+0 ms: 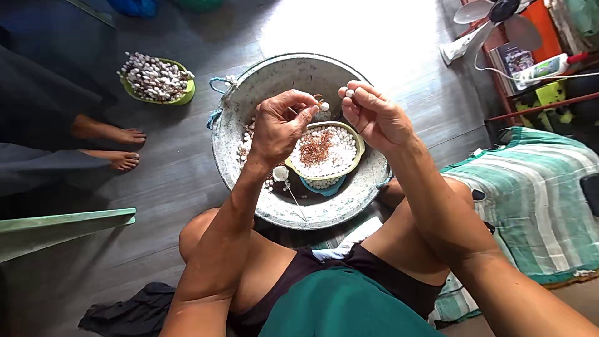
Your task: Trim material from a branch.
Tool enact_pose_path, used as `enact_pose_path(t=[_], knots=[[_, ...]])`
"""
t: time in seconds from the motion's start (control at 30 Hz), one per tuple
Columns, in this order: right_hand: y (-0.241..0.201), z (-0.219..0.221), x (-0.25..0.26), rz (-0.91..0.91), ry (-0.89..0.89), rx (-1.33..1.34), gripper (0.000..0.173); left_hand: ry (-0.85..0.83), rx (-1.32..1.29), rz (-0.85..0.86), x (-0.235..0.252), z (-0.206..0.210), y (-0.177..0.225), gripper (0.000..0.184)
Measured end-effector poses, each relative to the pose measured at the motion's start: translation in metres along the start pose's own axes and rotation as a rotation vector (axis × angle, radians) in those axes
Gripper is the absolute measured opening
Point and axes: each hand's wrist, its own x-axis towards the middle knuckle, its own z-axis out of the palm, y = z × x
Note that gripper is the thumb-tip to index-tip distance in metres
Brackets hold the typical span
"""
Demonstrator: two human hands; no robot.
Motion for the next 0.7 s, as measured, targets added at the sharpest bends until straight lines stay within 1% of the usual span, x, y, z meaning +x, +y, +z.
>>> enact_pose_path(t=[0.07,0.27,0.43,0.53,0.7], knots=[[0.0018,0.0009,-0.0007,0.020,-0.003,0.027,0.025,-0.002,0.042,0.015,-0.0003,-0.0012,0.0007,0.010],[0.0025,0.0045,-0.0024,0.034,0.017,0.034,0.025,-0.009,0.086,0.043,-0.0014,-0.0007,0.0017,0.009],[0.0036,0.0032,-0.0023,0.023,-0.003,0.036,0.022,-0.008,0.122,0.068,-0.0022,0.0015,0.0021,0.009],[0.0039,0.0047,-0.0033,0.023,0.023,0.033,0.021,-0.009,0.143,0.067,-0.0024,0.0026,0.0024,0.009],[0.0045,0.0030,-0.0037,0.029,0.028,0.016,0.025,-0.014,0.160,0.053,-0.0030,0.0035,0.0016,0.008]])
